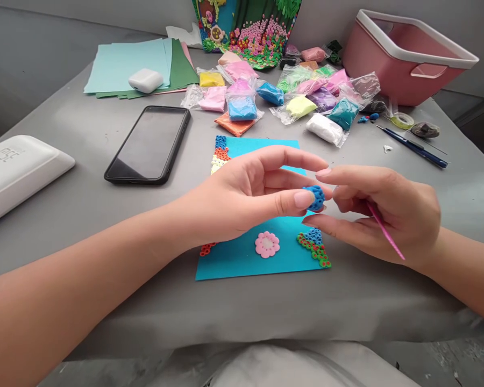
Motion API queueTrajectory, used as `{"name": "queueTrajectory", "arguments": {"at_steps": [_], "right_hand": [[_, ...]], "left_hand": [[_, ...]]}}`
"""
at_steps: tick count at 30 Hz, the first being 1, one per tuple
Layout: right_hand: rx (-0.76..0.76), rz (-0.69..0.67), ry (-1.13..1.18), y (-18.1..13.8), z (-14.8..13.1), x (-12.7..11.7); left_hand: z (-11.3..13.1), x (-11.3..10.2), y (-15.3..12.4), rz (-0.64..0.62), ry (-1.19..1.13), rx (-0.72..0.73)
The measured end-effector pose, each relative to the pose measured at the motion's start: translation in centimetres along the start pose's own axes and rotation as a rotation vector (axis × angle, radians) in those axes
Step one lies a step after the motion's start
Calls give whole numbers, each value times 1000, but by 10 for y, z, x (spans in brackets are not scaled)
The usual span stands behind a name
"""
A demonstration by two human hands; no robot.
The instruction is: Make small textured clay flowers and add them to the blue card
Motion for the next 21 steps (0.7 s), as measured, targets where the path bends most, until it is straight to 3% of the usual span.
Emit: {"name": "queueTrajectory", "arguments": {"at_steps": [4, 9, 12, 15, 18, 21], "right_hand": [[87, 25, 204, -2, 9, -3], [409, 11, 450, -5, 35, 3], [535, 115, 549, -4, 48, 2], [577, 218, 624, 1, 58, 0], [590, 273, 557, 8, 76, -7], [419, 519, 358, 19, 99, -46]], "left_hand": [[0, -4, -2, 84, -112, -31], [0, -13, 1, 238, -232, -97], [0, -20, 3, 339, -248, -140], [1, -23, 3, 375, -254, -149], [4, -25, 1, 399, -266, -121], [6, -24, -2, 414, -266, -105]]}}
Point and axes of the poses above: each hand's wrist, its own y-axis towards the middle knuckle, its own x-axis out of the palm, z = x × y, the point moved 7 cm from there along y, towards the middle knuckle, and after that the axes turned 14 degrees about -y, right-handed, at the moved point
